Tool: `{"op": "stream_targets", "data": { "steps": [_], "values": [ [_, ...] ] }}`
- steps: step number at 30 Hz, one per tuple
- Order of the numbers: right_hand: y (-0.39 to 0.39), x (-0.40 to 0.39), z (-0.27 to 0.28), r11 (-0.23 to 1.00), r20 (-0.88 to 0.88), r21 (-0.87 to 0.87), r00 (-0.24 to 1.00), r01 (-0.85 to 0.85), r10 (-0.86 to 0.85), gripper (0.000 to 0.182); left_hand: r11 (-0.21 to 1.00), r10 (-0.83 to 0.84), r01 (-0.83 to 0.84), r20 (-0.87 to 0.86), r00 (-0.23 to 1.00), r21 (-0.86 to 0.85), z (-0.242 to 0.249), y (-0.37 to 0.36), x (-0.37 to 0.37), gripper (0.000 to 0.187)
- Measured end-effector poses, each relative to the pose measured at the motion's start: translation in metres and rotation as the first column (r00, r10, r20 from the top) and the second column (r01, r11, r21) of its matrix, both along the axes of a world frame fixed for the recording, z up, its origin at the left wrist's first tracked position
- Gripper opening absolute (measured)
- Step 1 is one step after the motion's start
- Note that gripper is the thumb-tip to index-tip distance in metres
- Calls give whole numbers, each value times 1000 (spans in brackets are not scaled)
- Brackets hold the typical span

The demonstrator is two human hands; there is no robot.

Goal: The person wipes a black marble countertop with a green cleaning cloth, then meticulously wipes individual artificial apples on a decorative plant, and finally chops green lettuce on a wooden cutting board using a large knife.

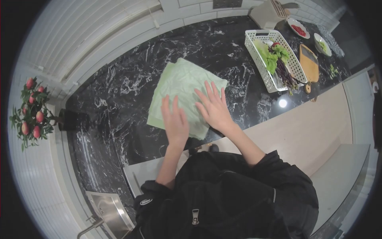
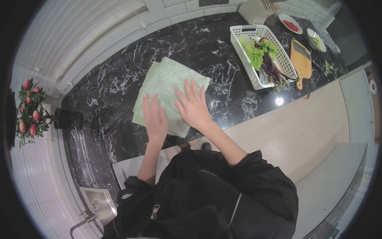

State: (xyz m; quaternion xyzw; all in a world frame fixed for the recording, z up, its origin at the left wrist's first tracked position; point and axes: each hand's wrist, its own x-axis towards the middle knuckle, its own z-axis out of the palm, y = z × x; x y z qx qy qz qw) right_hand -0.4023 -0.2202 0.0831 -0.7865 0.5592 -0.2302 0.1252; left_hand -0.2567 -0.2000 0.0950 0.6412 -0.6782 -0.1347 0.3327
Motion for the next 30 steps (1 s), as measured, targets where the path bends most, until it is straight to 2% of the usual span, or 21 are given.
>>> {"op": "stream_targets", "data": {
  "steps": [2, 3, 5, 8, 12, 15, 18, 21, 22, 23, 24, 26, 30],
  "values": [
    [-11, 5, -25, 998, -159, -45, 987, -45, 37, 44, 998, 56, -49, 284, 957, -28, -31, -22, -12, 42],
    [-19, 8, -38, 997, -201, -59, 978, -59, 46, 44, 997, 74, -63, 349, 934, -41, -43, -34, -15, 44],
    [-42, 17, -67, 972, -282, -210, 959, -105, 43, 46, 959, 201, -268, 452, 869, 89, -62, -60, -14, 48],
    [-84, 35, -88, 948, -267, -295, 963, -121, 40, 46, 919, 260, -376, 533, 805, 120, -76, -94, 0, 51],
    [-145, 61, -84, 939, -269, -336, 963, -73, -22, 43, 937, 279, -348, 542, 793, 27, -87, -159, 25, 52],
    [-193, 66, -78, 973, -278, -229, 959, -15, -50, 45, 958, 198, -281, 579, 791, 57, -88, -215, 30, 53],
    [-244, 59, -71, 997, -319, -11, 945, 71, -71, 52, 993, 71, -107, 507, 859, 42, -95, -279, 25, 51],
    [-286, 33, -88, 976, -262, -144, 944, 164, -198, 49, 991, 5, 70, 568, 823, -110, -101, -328, -3, 46],
    [-294, 18, -94, 965, -223, -170, 946, 198, -233, 49, 935, 1, 212, 600, 800, -284, -105, -341, -16, 33],
    [-304, 2, -99, 952, -183, -201, 945, 232, -269, 49, 826, 9, 347, 626, 780, -445, -107, -355, -32, 23],
    [-309, -16, -100, 943, -168, -211, 941, 257, -294, 50, 752, 5, 415, 634, 773, -512, -105, -366, -50, 20],
    [-310, -52, -95, 924, -193, -132, 905, 359, -379, 51, 886, -297, 445, 577, 761, -131, -93, -376, -92, 36],
    [-297, -102, -98, 863, -132, -165, 856, 478, -499, 49, 834, -535, 523, 494, 686, 176, -81, -384, -157, 51]
  ]
}}
